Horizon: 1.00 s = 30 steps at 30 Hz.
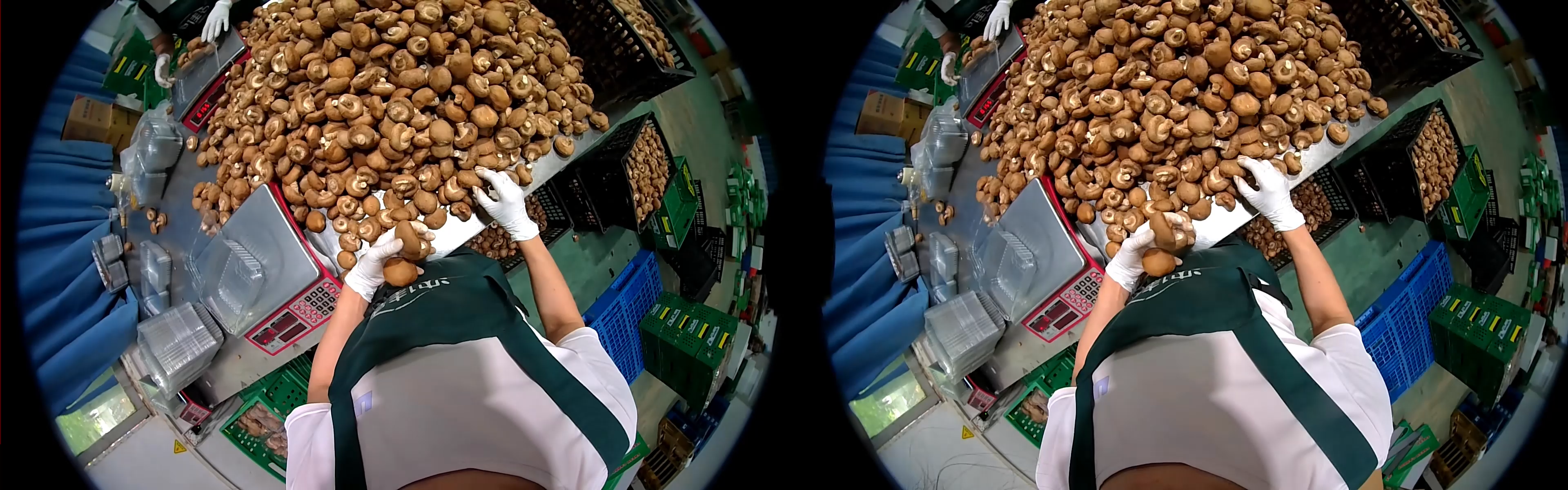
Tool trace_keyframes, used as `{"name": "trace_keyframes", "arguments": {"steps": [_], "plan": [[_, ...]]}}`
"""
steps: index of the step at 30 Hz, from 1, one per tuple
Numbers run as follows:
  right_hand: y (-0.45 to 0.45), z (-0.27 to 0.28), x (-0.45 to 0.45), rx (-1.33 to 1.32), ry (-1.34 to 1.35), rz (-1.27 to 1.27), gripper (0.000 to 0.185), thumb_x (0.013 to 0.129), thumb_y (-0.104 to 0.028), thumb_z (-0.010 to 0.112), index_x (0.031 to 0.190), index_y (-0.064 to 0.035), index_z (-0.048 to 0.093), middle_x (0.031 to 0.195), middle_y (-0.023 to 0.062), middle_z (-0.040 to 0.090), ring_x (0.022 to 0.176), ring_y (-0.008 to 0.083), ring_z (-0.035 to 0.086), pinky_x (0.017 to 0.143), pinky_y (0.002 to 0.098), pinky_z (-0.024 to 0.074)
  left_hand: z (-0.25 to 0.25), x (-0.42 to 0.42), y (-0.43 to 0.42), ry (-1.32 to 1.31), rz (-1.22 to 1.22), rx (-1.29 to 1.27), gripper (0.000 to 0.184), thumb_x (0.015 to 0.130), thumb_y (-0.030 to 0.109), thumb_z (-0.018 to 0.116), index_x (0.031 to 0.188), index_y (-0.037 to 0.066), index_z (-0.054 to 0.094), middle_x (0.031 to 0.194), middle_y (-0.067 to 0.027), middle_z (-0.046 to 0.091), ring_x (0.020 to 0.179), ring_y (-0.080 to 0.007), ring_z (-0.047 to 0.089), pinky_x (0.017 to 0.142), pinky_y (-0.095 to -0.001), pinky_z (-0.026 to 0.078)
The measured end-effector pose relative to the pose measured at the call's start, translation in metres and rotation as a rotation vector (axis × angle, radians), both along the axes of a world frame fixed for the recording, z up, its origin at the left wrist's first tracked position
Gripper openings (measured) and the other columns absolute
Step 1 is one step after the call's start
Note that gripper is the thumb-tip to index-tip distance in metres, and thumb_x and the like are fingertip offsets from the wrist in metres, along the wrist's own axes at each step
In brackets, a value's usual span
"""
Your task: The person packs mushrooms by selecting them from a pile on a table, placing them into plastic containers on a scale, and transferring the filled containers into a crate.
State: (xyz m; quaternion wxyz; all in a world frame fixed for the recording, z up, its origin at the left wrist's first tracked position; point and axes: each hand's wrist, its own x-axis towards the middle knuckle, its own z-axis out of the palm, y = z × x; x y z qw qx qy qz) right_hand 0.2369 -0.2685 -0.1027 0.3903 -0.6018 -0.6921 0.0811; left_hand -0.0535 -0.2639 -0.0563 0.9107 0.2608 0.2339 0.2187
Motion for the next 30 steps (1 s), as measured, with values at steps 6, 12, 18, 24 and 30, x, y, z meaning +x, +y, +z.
{"name": "trace_keyframes", "arguments": {"steps": [6, 12, 18, 24, 30], "plan": [[0.000, 0.007, -0.001, -0.043, -0.150, 0.004, 0.040, 0.074, -0.017, 0.071, 0.111, -0.0058, 0.059, 0.096, 0.0118, 0.064, 0.083, 0.0262, 0.063, 0.073, 0.0323, 0.0513, -0.016, 0.004, 0.000, -0.078, 0.051, -0.076, 0.068, 0.085, 0.055, 0.053, 0.127, 0.002, 0.043, 0.124, -0.0169, 0.052, 0.114, -0.0339, 0.052, 0.076, -0.0446, 0.055], [-0.006, 0.043, -0.014, -0.020, 0.111, 0.033, 0.041, 0.071, -0.009, 0.073, 0.110, -0.0046, 0.061, 0.090, 0.0125, 0.063, 0.077, 0.0250, 0.062, 0.069, 0.0311, 0.0497, -0.021, 0.011, 0.010, -0.189, 0.045, -0.270, 0.076, 0.080, 0.052, 0.057, 0.137, 0.006, 0.035, 0.132, -0.0183, 0.045, 0.115, -0.0371, 0.052, 0.076, -0.0468, 0.056], [-0.012, 0.069, -0.047, -0.083, 0.213, 0.355, 0.039, 0.073, -0.012, 0.072, 0.110, -0.0039, 0.062, 0.105, 0.0137, 0.065, 0.092, 0.0264, 0.062, 0.081, 0.0324, 0.0501, -0.017, 0.030, 0.017, -0.294, 0.095, -0.297, 0.091, 0.074, 0.040, 0.066, 0.145, 0.008, 0.018, 0.136, -0.0215, 0.039, 0.123, -0.0375, 0.043, 0.104, -0.0479, 0.037], [0.017, 0.037, -0.025, 0.085, 0.309, -0.210, 0.023, 0.081, -0.004, 0.063, 0.103, -0.0023, 0.065, 0.098, 0.0112, 0.067, 0.084, 0.0186, 0.066, 0.072, 0.0266, 0.0513, -0.011, 0.025, 0.014, -0.284, 0.143, -0.287, 0.090, 0.073, 0.047, 0.063, 0.144, 0.011, 0.022, 0.130, -0.0189, 0.045, 0.110, -0.0374, 0.054, 0.089, -0.0483, 0.050], [0.017, 0.049, -0.034, -0.025, 0.319, -0.168, 0.021, 0.084, -0.004, 0.060, 0.105, -0.0021, 0.065, 0.099, 0.0097, 0.068, 0.090, 0.0173, 0.065, 0.079, 0.0260, 0.0489, 0.008, 0.008, 0.015, -0.227, 0.322, -0.096, 0.098, 0.068, 0.051, 0.066, 0.144, 0.009, 0.022, 0.122, -0.0221, 0.049, 0.099, -0.0345, 0.059, 0.084, -0.0418, 0.052]]}}
